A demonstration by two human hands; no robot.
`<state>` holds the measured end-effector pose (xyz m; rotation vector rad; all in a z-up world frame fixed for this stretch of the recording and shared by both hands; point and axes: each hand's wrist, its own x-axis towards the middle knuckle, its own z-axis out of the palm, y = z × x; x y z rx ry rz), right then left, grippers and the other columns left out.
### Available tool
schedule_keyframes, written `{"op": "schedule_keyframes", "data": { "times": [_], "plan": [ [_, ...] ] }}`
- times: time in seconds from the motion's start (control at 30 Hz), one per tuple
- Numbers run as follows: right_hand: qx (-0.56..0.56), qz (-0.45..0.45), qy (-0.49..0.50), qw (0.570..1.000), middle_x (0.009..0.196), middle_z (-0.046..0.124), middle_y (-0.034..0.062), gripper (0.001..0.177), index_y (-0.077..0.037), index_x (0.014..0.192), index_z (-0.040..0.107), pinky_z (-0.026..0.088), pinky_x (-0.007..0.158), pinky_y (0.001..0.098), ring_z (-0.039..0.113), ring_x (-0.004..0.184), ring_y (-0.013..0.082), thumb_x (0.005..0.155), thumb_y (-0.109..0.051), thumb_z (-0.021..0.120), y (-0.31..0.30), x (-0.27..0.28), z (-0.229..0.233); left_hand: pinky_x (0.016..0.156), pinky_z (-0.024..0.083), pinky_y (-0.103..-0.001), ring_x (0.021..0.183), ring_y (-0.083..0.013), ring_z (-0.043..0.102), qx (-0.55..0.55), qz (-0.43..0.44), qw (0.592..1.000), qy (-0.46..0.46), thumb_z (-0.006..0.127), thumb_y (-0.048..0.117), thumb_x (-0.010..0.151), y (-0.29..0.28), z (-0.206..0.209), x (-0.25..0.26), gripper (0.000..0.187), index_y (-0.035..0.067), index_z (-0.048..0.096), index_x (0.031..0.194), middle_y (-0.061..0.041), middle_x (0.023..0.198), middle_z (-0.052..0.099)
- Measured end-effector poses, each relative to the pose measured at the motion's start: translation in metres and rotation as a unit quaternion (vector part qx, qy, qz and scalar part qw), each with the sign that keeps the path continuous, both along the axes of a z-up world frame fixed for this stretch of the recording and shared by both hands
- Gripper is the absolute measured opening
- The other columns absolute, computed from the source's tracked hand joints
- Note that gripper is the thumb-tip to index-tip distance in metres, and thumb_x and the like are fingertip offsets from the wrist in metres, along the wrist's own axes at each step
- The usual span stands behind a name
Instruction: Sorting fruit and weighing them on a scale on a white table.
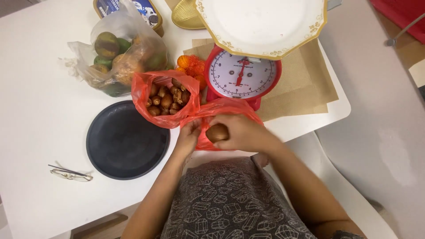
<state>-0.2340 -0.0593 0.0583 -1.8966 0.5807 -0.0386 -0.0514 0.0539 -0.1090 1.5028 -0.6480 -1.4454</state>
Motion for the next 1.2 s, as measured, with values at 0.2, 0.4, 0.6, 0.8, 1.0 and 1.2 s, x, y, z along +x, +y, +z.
{"op": "schedule_keyframes", "data": {
  "times": [0.2,0.4,0.6,0.8,1.0,1.2],
  "plan": [
    [-0.264,-0.060,0.046,0.961,0.098,0.072,0.0190,0.051,0.001,0.116,0.063,0.053,0.084,0.0490,0.069,0.096,0.0355,0.071,-0.019,0.078,0.014,0.044,-0.159,0.113,0.044,-0.036,0.130,-0.0229,0.057,0.006,0.079,0.996,-0.031,0.045,-0.001,0.099,-0.006,0.009,-0.008,0.043,-0.001,0.049,0.142,-0.013,0.139,0.060],
    [-0.377,0.024,0.115,0.919,0.099,0.074,0.0122,0.021,-0.007,0.114,0.064,0.056,0.086,0.0438,0.072,0.096,0.0265,0.094,-0.010,0.066,0.006,0.056,-0.193,0.102,0.050,-0.038,0.116,-0.0260,0.066,0.008,0.006,0.980,-0.198,0.049,0.003,0.098,0.000,0.046,-0.013,0.047,0.002,0.044,0.145,-0.016,0.125,0.066],
    [-0.407,0.000,0.033,0.913,0.098,0.073,0.0136,0.027,-0.004,0.105,0.068,0.053,0.087,0.0451,0.070,0.096,0.0284,0.088,-0.025,0.070,0.008,0.047,-0.129,0.076,0.060,-0.037,0.083,-0.0221,0.077,0.069,0.039,0.951,-0.300,0.048,0.022,0.107,-0.010,0.100,0.007,0.025,0.009,0.067,0.116,-0.011,0.093,0.076],
    [-0.378,-0.065,-0.212,0.899,0.095,0.071,0.0104,0.014,-0.002,0.101,0.071,0.057,0.083,0.0391,0.068,0.089,0.0269,0.093,-0.014,0.072,0.016,0.045,-0.074,0.092,0.051,-0.049,0.106,-0.0402,0.063,-0.103,0.060,0.793,-0.597,0.061,0.001,0.094,-0.033,0.054,0.091,0.025,0.003,0.067,0.118,-0.022,0.114,0.066],
    [-0.358,-0.080,-0.271,0.890,0.092,0.069,0.0091,0.010,-0.001,0.097,0.071,0.057,0.076,0.0361,0.066,0.082,0.0229,0.092,-0.008,0.075,0.013,0.061,-0.055,0.094,0.047,-0.051,0.117,-0.0398,0.056,0.019,-0.142,0.746,-0.651,0.071,0.007,0.076,-0.058,0.035,0.118,0.041,0.012,0.070,0.117,-0.018,0.117,0.065],
    [-0.342,-0.082,-0.270,0.896,0.089,0.068,0.0099,0.009,0.000,0.094,0.070,0.056,0.074,0.0375,0.066,0.079,0.0242,0.091,-0.007,0.076,0.016,0.067,-0.050,0.097,0.040,-0.050,0.113,-0.0329,0.061,0.067,-0.184,0.691,-0.696,0.075,0.021,0.083,-0.075,0.027,0.123,0.026,0.017,0.076,0.109,-0.011,0.109,0.072]
  ]
}}
